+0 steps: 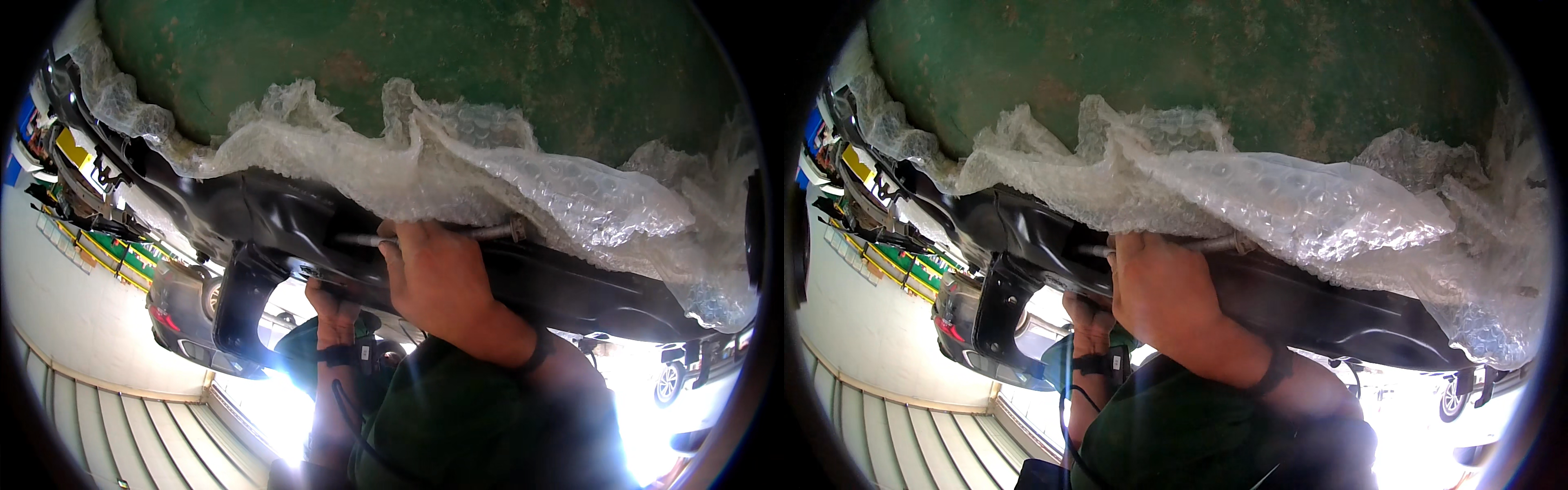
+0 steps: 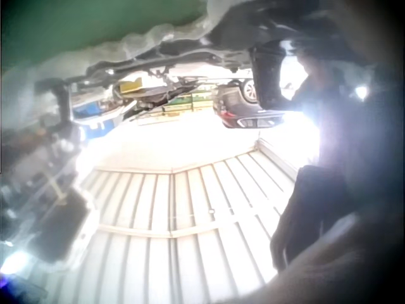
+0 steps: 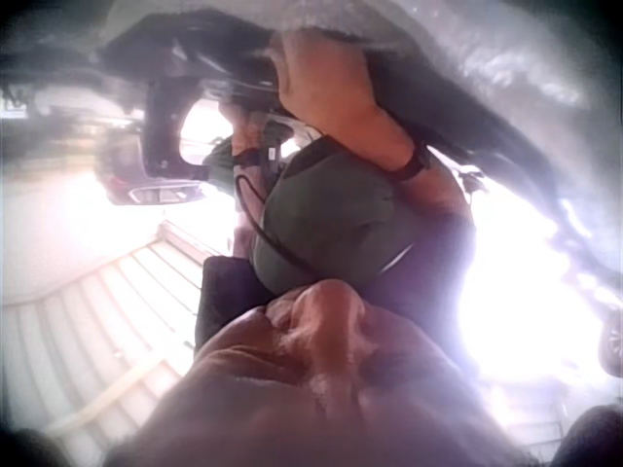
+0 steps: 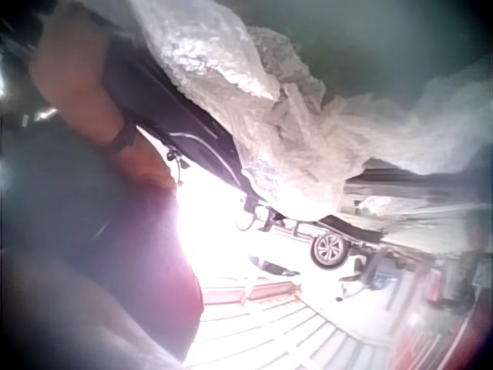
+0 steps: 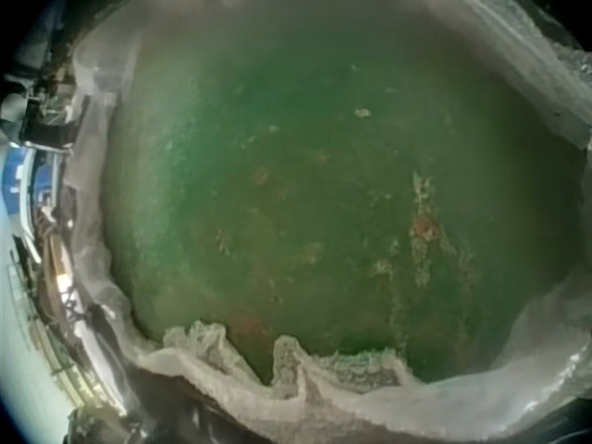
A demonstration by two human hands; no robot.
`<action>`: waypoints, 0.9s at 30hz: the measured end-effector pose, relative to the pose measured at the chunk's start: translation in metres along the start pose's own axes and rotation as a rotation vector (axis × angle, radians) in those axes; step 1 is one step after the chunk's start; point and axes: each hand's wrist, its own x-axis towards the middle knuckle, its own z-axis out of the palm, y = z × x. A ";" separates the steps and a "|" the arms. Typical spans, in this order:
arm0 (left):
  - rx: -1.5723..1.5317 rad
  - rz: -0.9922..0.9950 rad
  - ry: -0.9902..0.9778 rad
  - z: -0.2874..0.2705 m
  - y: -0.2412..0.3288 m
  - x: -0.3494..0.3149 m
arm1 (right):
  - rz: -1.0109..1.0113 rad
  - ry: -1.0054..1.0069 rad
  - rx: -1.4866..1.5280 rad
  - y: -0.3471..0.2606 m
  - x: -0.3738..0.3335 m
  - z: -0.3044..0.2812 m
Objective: The person aligns a control arm with a car subframe on the floor and inserts a bolt through the mounting holes by hand.
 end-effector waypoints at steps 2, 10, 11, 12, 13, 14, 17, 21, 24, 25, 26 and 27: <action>-0.009 0.009 -0.009 -0.001 0.000 -0.001 | 0.006 -0.001 -0.014 0.000 0.000 0.001; 0.033 0.002 0.001 0.011 0.004 -0.009 | 0.013 0.045 -0.012 0.001 -0.002 0.002; 0.027 -0.009 0.006 0.009 0.005 -0.007 | 0.000 0.050 -0.007 0.002 -0.001 0.002; 0.022 -0.019 0.011 0.003 0.006 -0.004 | -0.013 0.056 -0.002 0.003 -0.001 0.002; 0.017 -0.030 0.017 -0.004 0.007 0.001 | -0.008 0.052 -0.006 0.003 -0.001 0.002; 0.021 -0.039 0.012 -0.015 0.008 0.006 | -0.003 0.049 -0.007 0.003 -0.002 0.003; 0.031 -0.042 0.042 -0.026 0.008 0.012 | 0.021 0.004 -0.029 0.003 -0.002 0.003; 0.062 -0.027 0.081 -0.015 0.005 0.008 | -0.004 0.035 0.015 0.004 -0.001 0.002; 0.096 -0.027 0.079 -0.026 0.007 0.011 | -0.010 0.028 0.008 0.004 0.000 0.003; 0.105 -0.022 0.085 -0.030 0.008 0.013 | -0.005 0.019 0.012 0.003 0.002 0.001; 0.099 -0.032 0.079 -0.028 0.008 0.011 | 0.002 0.009 0.015 0.003 0.001 0.000; 0.092 -0.043 0.073 -0.027 0.008 0.010 | 0.008 -0.001 0.018 0.003 0.001 0.000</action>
